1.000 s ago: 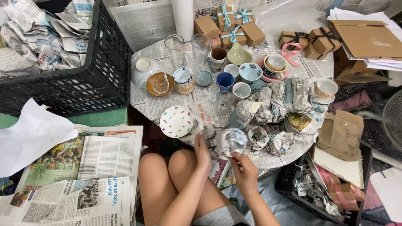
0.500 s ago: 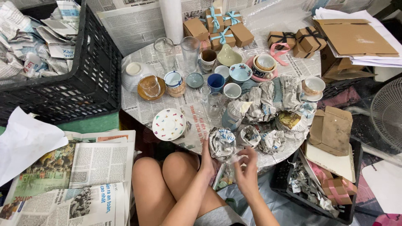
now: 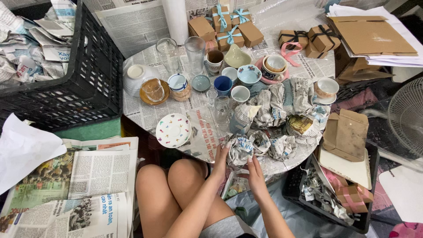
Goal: The person wraps small ceramic items, including a saucer and a cup, using newspaper. They fold the paper around each item and place the wrapped pieces on a table covered with newspaper.
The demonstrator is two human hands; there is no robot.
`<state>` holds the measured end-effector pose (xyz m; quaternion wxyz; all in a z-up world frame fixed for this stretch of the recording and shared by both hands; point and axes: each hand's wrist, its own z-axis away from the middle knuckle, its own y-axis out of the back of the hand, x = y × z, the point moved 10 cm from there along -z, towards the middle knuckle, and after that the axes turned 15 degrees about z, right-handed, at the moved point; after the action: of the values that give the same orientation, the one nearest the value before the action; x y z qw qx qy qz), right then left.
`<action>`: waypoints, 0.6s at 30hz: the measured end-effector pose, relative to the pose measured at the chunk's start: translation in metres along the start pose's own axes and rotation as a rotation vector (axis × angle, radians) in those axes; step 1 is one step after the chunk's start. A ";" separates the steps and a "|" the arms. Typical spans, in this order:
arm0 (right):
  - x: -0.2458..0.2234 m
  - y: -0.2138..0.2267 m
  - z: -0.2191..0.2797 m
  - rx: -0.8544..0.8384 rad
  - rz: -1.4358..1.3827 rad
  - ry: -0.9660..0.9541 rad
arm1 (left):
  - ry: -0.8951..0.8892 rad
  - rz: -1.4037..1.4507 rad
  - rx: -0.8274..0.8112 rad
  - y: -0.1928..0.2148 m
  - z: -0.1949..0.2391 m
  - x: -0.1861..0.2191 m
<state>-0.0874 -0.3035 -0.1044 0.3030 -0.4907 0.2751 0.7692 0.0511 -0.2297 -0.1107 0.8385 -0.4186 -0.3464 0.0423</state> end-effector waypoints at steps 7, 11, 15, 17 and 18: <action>-0.027 -0.003 -0.008 0.069 0.129 0.090 | -0.084 -0.223 0.009 0.013 -0.025 0.002; -0.039 -0.002 -0.001 0.141 0.290 0.056 | -0.164 -0.418 0.047 0.022 -0.035 0.008; -0.081 -0.005 0.019 0.312 0.549 0.493 | -0.217 -0.514 0.000 0.019 -0.040 0.012; -0.080 -0.007 0.017 0.310 0.515 0.493 | -0.181 -0.439 -0.002 0.021 -0.044 0.008; -0.083 -0.008 0.017 0.320 0.534 0.502 | -0.173 -0.434 -0.001 0.021 -0.045 0.007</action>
<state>-0.0641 -0.3020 -0.0230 0.0882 -0.5214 0.5748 0.6244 0.0890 -0.2437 -0.1407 0.7950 -0.3295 -0.4988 -0.1033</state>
